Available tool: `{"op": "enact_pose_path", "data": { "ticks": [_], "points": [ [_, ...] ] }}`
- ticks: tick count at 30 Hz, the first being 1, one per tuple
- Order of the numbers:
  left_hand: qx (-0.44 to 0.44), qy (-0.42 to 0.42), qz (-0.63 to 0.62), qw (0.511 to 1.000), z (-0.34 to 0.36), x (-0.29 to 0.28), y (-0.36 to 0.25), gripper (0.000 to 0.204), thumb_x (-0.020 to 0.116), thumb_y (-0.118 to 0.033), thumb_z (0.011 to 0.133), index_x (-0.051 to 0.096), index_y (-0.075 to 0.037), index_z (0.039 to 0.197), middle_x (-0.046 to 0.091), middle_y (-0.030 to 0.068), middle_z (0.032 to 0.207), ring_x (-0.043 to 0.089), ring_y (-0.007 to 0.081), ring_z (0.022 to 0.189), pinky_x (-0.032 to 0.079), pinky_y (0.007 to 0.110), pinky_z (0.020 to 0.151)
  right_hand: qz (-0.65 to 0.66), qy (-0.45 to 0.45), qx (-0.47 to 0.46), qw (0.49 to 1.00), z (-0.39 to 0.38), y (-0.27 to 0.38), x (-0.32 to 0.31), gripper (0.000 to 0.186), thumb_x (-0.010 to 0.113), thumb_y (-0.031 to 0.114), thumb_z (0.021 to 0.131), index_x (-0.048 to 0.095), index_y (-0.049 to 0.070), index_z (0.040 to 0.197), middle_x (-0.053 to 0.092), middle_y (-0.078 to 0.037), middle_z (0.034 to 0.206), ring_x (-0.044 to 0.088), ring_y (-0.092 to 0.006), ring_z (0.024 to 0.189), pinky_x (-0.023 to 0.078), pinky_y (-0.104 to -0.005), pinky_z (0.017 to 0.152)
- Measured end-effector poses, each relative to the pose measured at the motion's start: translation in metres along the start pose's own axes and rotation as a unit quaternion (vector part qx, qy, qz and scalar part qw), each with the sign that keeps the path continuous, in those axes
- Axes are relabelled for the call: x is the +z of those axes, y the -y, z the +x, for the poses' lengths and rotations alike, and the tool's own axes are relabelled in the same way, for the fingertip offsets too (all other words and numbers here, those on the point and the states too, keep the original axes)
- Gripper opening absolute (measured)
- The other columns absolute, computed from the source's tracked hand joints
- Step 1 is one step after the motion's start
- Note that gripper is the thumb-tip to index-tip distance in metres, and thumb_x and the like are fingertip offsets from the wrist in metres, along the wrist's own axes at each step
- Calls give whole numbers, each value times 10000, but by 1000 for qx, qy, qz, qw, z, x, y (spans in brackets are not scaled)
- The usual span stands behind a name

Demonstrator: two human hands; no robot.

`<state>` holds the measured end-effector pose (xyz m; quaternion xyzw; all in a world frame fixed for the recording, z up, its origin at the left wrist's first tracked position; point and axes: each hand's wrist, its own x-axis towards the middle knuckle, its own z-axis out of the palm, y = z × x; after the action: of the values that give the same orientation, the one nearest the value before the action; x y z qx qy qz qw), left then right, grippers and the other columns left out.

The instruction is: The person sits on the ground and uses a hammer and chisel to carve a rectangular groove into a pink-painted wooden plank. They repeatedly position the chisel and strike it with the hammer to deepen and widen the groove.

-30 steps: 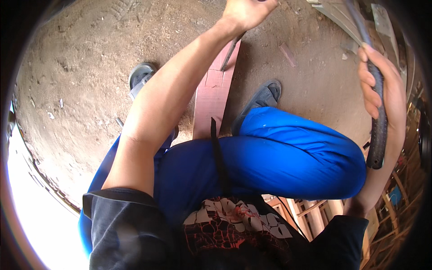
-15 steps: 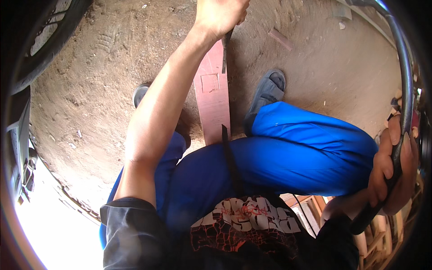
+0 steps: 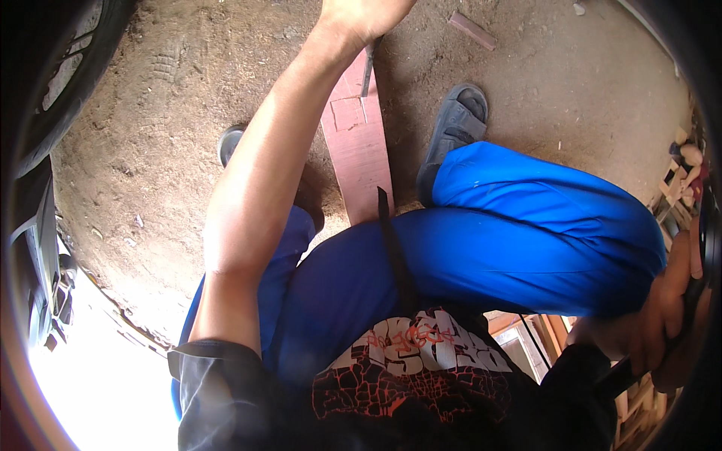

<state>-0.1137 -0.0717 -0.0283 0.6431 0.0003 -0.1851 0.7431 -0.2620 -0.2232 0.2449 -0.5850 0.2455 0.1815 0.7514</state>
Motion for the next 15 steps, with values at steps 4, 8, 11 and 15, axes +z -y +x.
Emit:
{"op": "enact_pose_path", "data": {
  "ticks": [4, 8, 11, 15],
  "points": [
    [21, -2, 23, 1000, 0, -4, 3, 255, 643, -122, 874, 534, -94, 645, 519, -31, 539, 464, 65, 430, 347, 266, 394, -46, 52, 1, 998, 0, -1, -9, 341, 429, 343, 1055, 410, 6, 1104, 517, -92, 668, 460, -118, 379, 420, -227, 339],
    [24, -1, 17, 1000, 2, -5, 8, 263, 641, -127, 873, 529, -95, 638, 516, -33, 536, 459, 64, 425, 344, 268, 390, -88, 15, 11, 996, 0, -4, -7, 336, 432, 328, 1046, 430, -8, 1060, 499, -83, 619, 434, -113, 358, 398, -223, 331],
    [11, -2, 8, 1000, 2, -4, 9, 267, 641, -129, 874, 526, -95, 636, 515, -30, 535, 456, 65, 423, 340, 269, 388, -118, 57, 8, 991, 2, -6, -18, 340, 423, 327, 1042, 437, -13, 1033, 494, -80, 604, 426, -115, 355, 394, -231, 331],
    [9, -15, -5, 1000, 5, -11, 13, 272, 642, -131, 876, 526, -96, 633, 513, -27, 532, 456, 65, 421, 338, 269, 388, -44, 176, 229, 957, 16, 8, -43, 350, 370, 304, 1049, 454, -25, 1132, 520, -188, 851, 449, -273, 691, 354, -402, 611]
  ]
}}
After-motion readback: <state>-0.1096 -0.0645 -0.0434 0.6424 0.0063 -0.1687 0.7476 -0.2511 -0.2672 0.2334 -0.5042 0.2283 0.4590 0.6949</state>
